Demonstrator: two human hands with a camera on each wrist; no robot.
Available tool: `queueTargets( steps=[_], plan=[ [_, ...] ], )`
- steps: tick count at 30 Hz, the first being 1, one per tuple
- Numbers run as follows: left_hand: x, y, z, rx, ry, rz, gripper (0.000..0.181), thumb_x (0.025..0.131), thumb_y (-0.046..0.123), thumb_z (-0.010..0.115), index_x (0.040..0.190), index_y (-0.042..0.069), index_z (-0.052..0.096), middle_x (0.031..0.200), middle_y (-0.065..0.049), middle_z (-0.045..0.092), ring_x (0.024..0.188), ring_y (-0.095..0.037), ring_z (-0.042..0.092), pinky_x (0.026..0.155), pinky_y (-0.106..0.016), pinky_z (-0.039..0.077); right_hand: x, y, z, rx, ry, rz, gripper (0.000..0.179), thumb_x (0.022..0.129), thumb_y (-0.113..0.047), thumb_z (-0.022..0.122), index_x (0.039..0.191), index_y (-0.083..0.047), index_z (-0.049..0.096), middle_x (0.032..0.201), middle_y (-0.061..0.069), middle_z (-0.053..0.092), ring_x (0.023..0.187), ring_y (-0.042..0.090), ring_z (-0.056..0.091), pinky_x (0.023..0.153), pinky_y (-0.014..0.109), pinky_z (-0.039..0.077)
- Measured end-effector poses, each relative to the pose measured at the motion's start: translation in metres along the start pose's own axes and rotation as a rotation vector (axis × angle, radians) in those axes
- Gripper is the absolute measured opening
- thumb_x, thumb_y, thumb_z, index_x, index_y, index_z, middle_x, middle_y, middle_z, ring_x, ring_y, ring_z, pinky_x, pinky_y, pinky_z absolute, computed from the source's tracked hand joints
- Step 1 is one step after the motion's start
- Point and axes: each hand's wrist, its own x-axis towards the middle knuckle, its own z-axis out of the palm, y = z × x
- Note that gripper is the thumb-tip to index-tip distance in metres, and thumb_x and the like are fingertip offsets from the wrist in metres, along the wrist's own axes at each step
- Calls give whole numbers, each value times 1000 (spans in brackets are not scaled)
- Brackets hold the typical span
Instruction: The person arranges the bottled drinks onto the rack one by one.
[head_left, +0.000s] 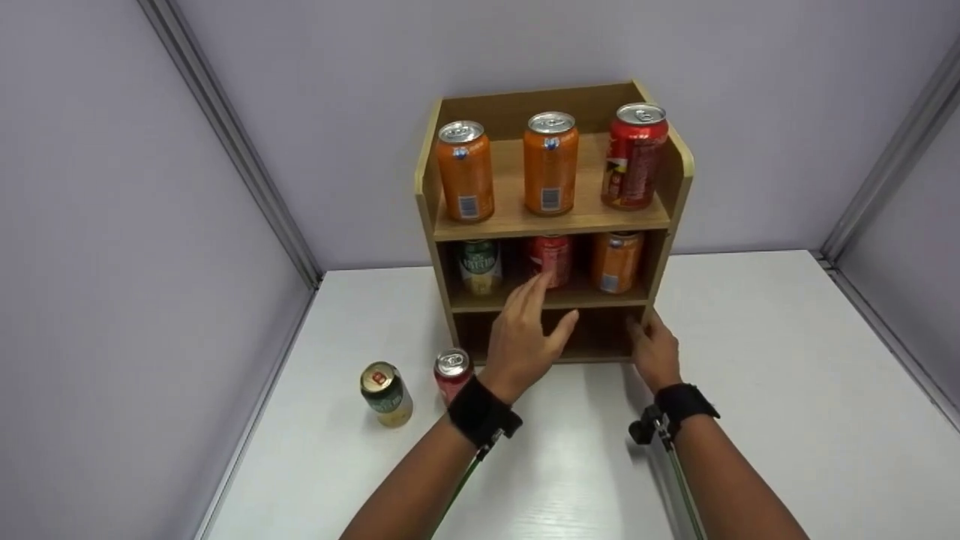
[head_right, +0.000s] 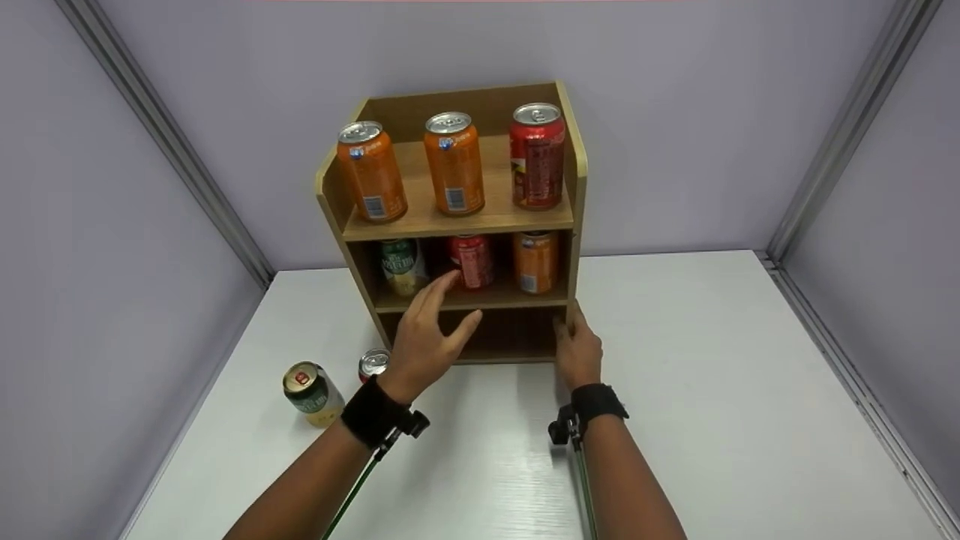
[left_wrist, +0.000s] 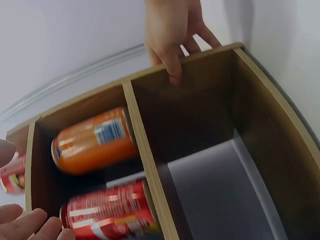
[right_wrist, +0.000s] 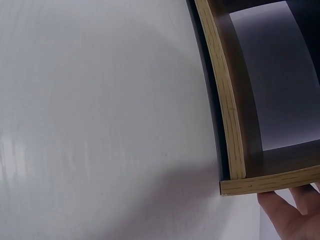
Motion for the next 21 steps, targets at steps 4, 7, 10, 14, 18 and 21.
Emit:
queueTargets(
  steps=[4, 7, 10, 14, 18, 21],
  plan=[
    [-15, -10, -11, 16, 27, -10, 57, 92, 33, 68, 135, -1, 52, 132, -13, 57, 122, -24, 52, 99, -35, 41, 0, 0, 0, 10, 1, 1, 52, 103, -43, 43, 151, -26, 37, 146, 12, 45, 133, 31, 40, 104, 50, 32],
    [-27, -17, -17, 28, 29, -32, 57, 90, 32, 70, 134, -1, 53, 131, -12, 57, 122, -25, 52, 100, -36, 41, -1, 0, 0, -5, -10, -4, 53, 103, -44, 41, 152, -27, 34, 147, 12, 43, 134, 32, 38, 104, 51, 32],
    [-39, -24, -23, 31, 25, -68, 57, 90, 31, 71, 133, -1, 54, 131, -12, 57, 122, -27, 52, 100, -38, 41, -1, 0, 0, -19, -20, -6, 53, 103, -45, 40, 153, -29, 32, 148, 12, 42, 134, 34, 37, 104, 52, 32],
    [-56, -35, -29, 39, 37, -108, 58, 89, 31, 72, 133, -2, 53, 131, -14, 57, 122, -29, 52, 98, -42, 42, -1, 0, 1, -21, -21, -2, 55, 103, -46, 40, 154, -28, 30, 149, 13, 41, 135, 34, 36, 105, 52, 31],
    [-71, -43, -35, 70, 50, -144, 60, 85, 28, 76, 132, -2, 54, 129, -15, 57, 121, -29, 52, 97, -43, 43, -1, 0, 1, -24, -16, 6, 55, 103, -46, 41, 153, -26, 31, 148, 13, 42, 135, 33, 36, 104, 52, 31],
    [-80, -49, -38, 103, 51, -181, 62, 82, 27, 79, 131, -1, 55, 128, -15, 58, 118, -28, 53, 95, -42, 44, 0, -1, 1, -17, -8, 11, 54, 103, -44, 41, 153, -26, 33, 147, 12, 43, 134, 32, 38, 104, 51, 32]
  ],
)
